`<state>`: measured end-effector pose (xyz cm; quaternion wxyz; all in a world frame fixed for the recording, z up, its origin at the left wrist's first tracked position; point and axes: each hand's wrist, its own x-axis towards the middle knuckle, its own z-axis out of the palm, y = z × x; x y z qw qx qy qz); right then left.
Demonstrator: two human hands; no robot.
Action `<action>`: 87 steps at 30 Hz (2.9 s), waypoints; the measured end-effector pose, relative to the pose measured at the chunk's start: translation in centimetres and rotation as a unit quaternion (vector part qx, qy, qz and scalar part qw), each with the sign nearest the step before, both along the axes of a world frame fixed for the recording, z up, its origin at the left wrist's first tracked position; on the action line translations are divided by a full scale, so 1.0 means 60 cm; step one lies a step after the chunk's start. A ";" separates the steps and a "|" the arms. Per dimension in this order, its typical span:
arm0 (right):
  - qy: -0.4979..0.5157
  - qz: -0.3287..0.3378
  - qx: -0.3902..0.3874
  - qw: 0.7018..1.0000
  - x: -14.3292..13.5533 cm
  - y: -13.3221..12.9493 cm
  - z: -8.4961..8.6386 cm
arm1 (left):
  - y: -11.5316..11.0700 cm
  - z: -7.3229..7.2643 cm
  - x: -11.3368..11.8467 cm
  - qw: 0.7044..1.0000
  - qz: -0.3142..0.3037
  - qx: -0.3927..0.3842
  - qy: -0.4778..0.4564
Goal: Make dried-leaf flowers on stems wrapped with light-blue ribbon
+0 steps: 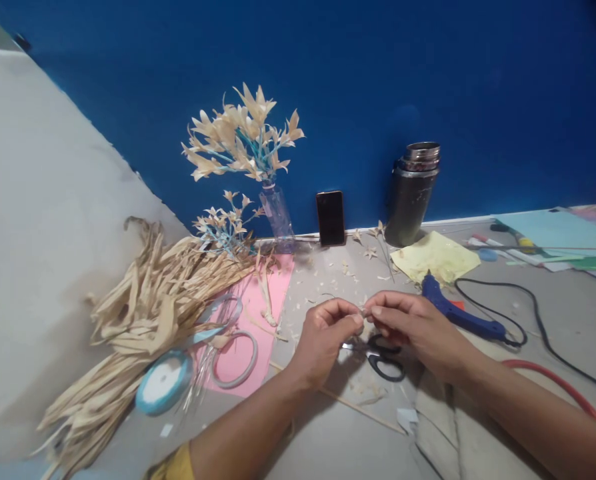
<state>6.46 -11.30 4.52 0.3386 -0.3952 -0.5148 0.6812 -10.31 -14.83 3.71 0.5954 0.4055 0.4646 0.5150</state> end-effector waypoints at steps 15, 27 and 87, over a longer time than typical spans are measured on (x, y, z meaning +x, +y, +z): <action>-0.131 -0.112 0.136 0.976 0.014 0.013 0.010 | -0.001 0.008 0.008 0.996 -0.039 -0.047 -0.065; -0.151 -0.017 0.188 0.970 0.004 0.000 0.005 | -0.001 0.001 0.007 0.999 -0.003 -0.019 0.037; 0.148 -0.065 -0.086 0.983 0.023 0.026 0.011 | -0.018 0.037 -0.080 0.911 -0.132 0.062 0.385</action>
